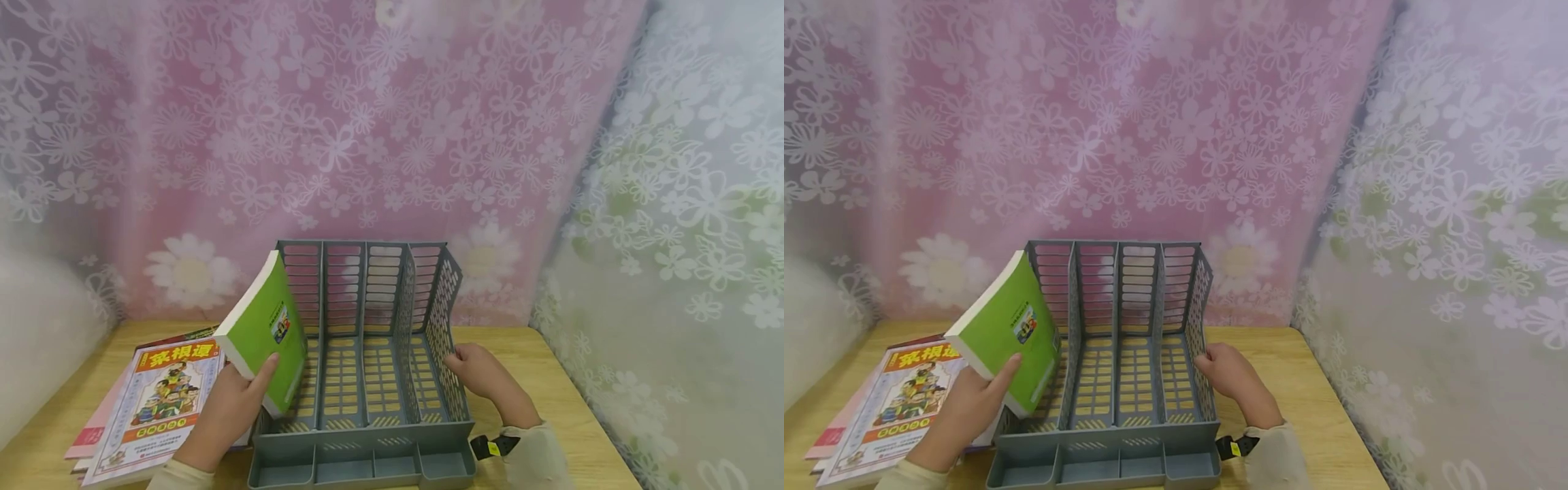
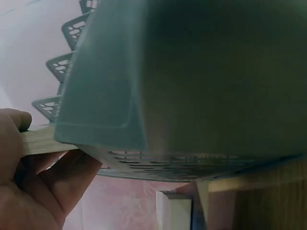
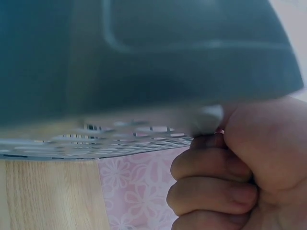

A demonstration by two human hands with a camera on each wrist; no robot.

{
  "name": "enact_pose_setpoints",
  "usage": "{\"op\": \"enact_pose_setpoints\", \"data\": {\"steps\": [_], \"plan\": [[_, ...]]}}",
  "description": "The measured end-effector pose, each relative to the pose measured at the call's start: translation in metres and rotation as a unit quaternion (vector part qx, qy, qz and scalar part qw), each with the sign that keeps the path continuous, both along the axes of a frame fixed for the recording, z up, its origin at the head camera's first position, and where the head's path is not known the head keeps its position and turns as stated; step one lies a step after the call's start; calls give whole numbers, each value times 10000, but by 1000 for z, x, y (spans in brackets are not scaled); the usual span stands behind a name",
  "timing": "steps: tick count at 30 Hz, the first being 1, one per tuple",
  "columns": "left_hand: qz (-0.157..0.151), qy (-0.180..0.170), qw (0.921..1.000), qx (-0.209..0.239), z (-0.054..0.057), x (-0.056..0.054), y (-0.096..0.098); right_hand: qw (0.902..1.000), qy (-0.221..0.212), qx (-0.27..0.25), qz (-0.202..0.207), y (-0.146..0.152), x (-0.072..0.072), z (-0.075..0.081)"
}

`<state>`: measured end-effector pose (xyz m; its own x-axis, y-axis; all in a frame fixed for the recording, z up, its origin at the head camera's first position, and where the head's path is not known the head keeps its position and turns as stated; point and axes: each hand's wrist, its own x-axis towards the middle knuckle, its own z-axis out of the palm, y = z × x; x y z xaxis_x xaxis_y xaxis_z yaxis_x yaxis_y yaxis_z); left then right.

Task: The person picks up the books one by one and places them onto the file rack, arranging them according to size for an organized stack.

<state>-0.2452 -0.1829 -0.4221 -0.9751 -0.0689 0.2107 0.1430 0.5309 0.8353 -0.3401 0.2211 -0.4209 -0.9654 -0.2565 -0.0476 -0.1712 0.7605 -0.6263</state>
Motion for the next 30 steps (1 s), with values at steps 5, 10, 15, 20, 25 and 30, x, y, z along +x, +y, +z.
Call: {"op": "enact_pose_setpoints", "data": {"steps": [5,10,15,20,25,30], "plan": [[55,-248,9992,-321,-5,-3,1,10000,9,26,44,-2,0,3],[-154,-252,9950,-950,-16,-6,6,10000,-75,29,55,-3,-1,2],[-338,-135,9919,-1219,-21,-10,9,9999,-121,28,-63,-2,-2,0],[-96,-7,9825,-1858,-11,-6,11,9999,-78,79,-38,-1,-2,-1],[99,-548,9754,-2131,8,9,18,9999,-113,74,-76,-1,0,0],[-53,-406,9756,-2156,16,15,25,9999,-36,166,-23,-1,1,3]]}}
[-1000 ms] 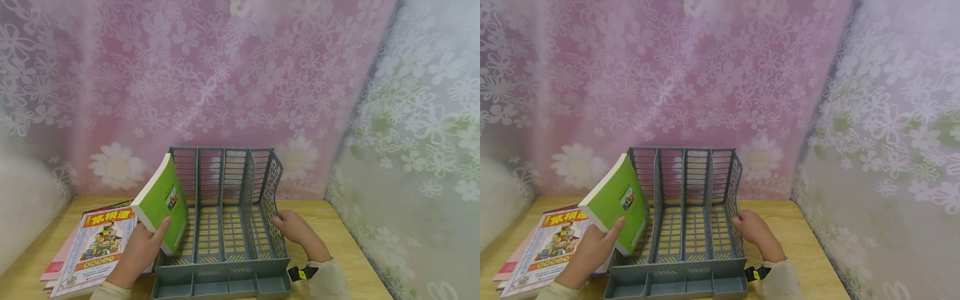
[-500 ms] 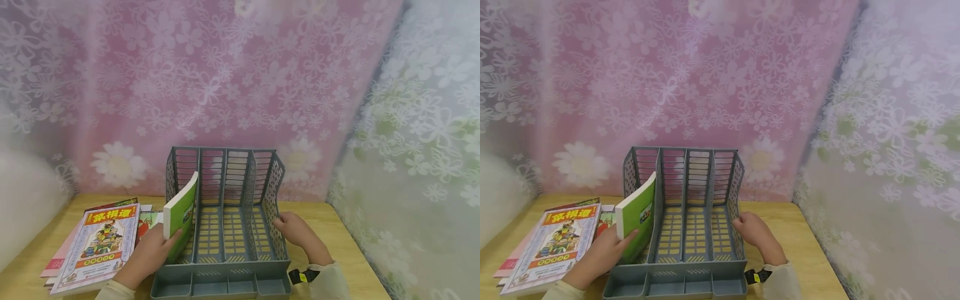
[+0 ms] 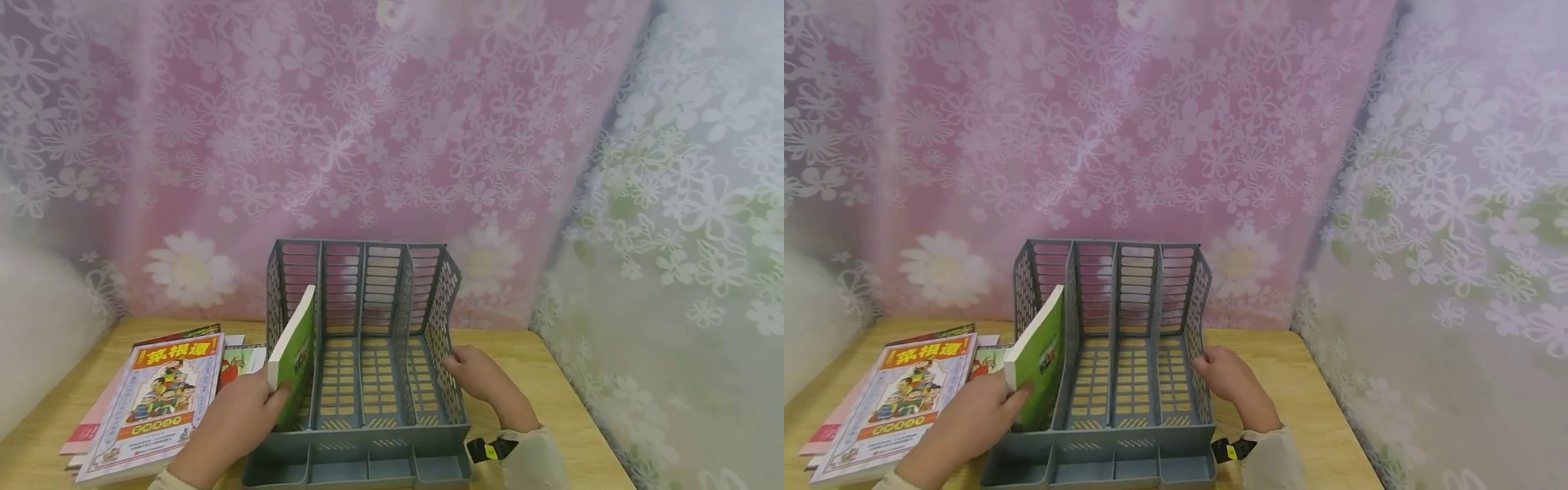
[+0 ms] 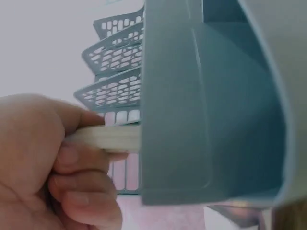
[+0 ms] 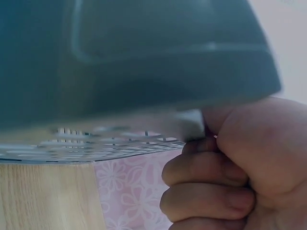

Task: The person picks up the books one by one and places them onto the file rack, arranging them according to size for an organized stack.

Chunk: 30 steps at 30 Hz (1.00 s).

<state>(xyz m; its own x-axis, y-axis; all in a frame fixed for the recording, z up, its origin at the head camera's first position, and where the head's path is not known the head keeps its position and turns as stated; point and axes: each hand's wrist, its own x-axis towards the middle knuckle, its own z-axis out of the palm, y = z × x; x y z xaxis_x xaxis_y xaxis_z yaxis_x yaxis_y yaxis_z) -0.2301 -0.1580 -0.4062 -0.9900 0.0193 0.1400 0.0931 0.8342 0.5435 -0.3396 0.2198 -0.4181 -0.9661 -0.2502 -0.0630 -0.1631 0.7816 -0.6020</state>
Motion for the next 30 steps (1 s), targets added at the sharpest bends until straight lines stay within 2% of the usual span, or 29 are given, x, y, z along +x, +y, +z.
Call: {"op": "enact_pose_setpoints", "data": {"steps": [7,12,17,21,27,30], "plan": [[283,488,9983,-159,-5,-16,3,10000,61,26,41,-1,0,2],[326,491,9981,-202,-6,-19,3,10000,18,-37,53,0,1,0],[251,274,9993,57,-5,-17,3,10000,-3,-41,3,0,2,0],[126,99,9998,80,-3,-17,4,10000,7,-43,-34,0,3,1],[-283,-351,9990,15,-1,-16,8,10000,-33,-86,-31,1,4,2],[-416,-371,9984,-33,3,-15,8,10000,-19,-51,-34,1,2,4]]}}
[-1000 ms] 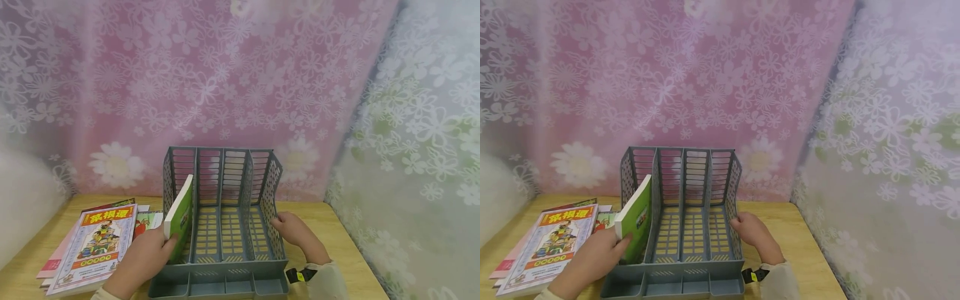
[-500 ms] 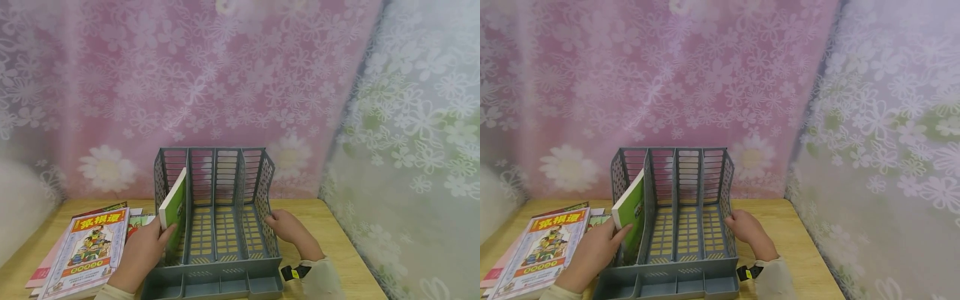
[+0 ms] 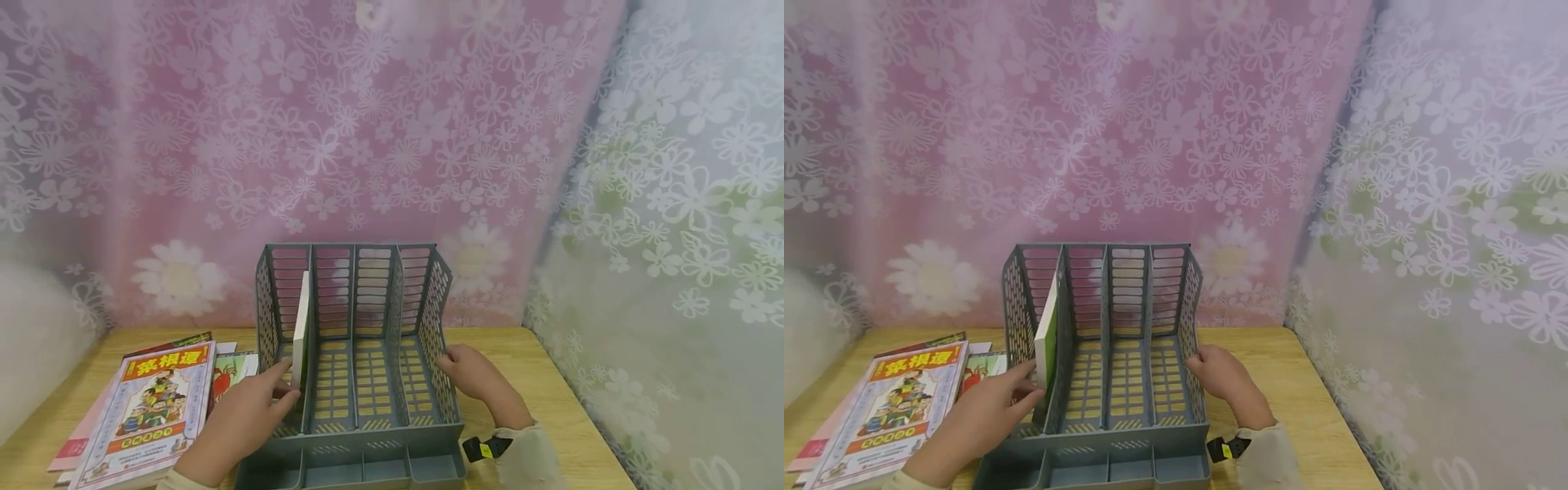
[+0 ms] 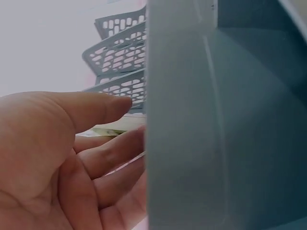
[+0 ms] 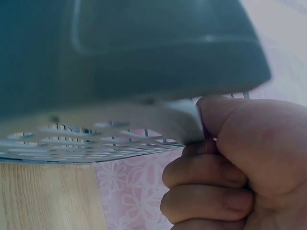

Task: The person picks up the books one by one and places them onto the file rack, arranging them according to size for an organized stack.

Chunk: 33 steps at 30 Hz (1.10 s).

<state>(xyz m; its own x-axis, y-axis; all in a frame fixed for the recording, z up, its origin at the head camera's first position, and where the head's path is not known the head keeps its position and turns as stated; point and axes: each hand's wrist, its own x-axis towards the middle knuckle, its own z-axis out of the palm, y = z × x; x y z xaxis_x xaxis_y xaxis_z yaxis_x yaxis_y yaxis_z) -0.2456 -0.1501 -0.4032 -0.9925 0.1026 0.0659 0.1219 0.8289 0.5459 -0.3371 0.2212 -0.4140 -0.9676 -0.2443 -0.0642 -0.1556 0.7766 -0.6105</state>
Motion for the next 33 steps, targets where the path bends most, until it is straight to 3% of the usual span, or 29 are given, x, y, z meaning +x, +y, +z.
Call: {"op": "enact_pose_setpoints", "data": {"steps": [4,8,13,16,19,29,33], "plan": [[7,308,9995,-97,4,5,-6,10000,31,21,23,0,0,-2],[279,478,9982,-220,8,5,-18,9998,92,138,107,2,-3,1],[738,-155,9958,-520,2,3,-36,9993,16,294,219,5,-3,-2],[648,-517,9942,-689,-2,0,-43,9993,-12,254,263,5,-4,-4],[500,-659,9943,-677,-4,-3,-44,9995,103,227,202,4,-7,-7],[411,-777,9944,-582,-3,-5,-42,9944,901,533,-139,4,-10,-27],[389,-748,9944,-632,-5,-3,-45,9960,829,238,-234,2,-10,-32]]}}
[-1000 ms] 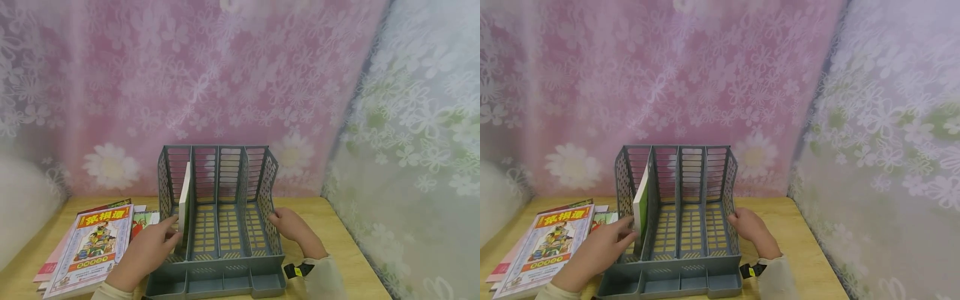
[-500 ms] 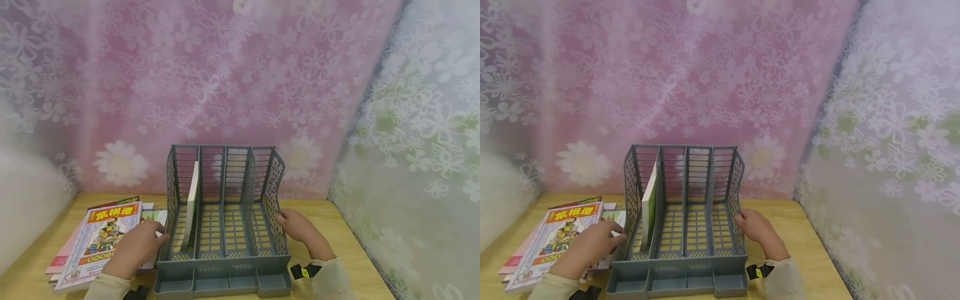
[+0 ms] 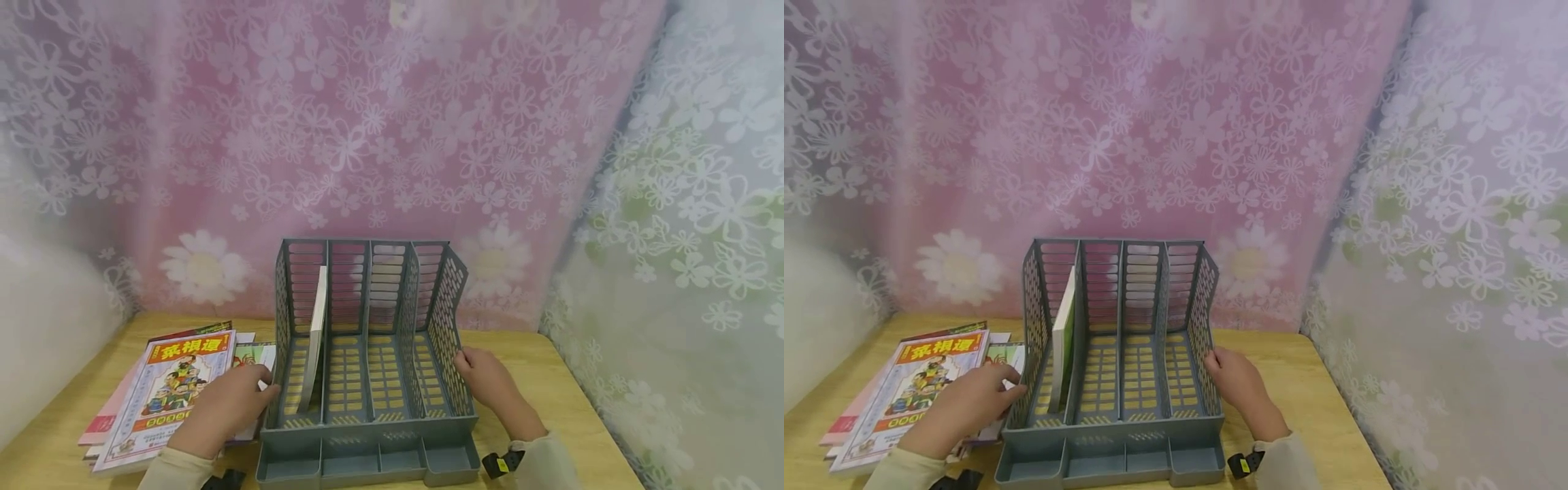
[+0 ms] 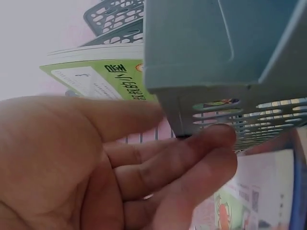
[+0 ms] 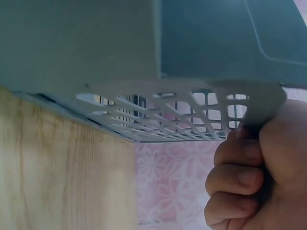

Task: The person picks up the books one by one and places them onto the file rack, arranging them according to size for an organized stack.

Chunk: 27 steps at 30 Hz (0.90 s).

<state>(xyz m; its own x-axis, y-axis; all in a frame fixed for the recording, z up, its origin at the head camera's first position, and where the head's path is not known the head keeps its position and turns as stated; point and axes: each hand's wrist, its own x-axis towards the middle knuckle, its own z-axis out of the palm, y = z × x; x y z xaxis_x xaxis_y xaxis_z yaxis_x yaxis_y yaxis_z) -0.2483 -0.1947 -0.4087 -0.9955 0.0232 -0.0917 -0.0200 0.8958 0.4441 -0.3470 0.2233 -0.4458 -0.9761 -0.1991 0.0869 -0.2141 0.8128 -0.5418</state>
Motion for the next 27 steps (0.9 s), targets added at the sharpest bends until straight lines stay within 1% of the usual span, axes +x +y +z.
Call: {"op": "enact_pose_setpoints", "data": {"steps": [3,5,7,8,10,12,14,15,16,18,20,21,23,27], "plan": [[25,-21,9999,136,-4,5,-5,9998,-164,-131,-30,-1,2,-2],[34,-8,9997,248,-6,8,-13,9996,-220,-159,-40,0,3,-2],[133,8,9996,265,-7,11,-23,9995,-258,-168,-47,0,4,-4],[224,10,9994,254,-6,12,-29,9995,-268,-175,-52,0,4,-5],[419,236,9988,76,-3,12,-42,9994,-290,-196,-48,0,5,-8],[688,467,9965,-85,0,11,-52,9994,-284,-200,-35,0,5,-10],[946,605,9933,-260,4,9,-61,9994,-273,-215,-20,-1,5,-10],[1056,581,9920,-382,5,8,-65,9994,-263,-206,-15,-2,5,-10],[1125,480,9913,-490,6,7,-68,9995,-251,-202,-13,-3,4,-10],[1240,64,9901,-651,7,6,-72,9995,-238,-188,-9,-4,4,-8],[1287,-351,9881,-765,6,6,-72,9996,-242,-166,10,-5,3,-6],[1280,-505,9872,-811,5,7,-72,9996,-242,-153,27,-5,2,-5],[1223,-604,9864,-917,3,7,-69,9996,-252,-148,65,-5,1,-3],[1071,-426,9857,-1227,2,4,-57,9997,-234,-72,4,1,0,0]]}}
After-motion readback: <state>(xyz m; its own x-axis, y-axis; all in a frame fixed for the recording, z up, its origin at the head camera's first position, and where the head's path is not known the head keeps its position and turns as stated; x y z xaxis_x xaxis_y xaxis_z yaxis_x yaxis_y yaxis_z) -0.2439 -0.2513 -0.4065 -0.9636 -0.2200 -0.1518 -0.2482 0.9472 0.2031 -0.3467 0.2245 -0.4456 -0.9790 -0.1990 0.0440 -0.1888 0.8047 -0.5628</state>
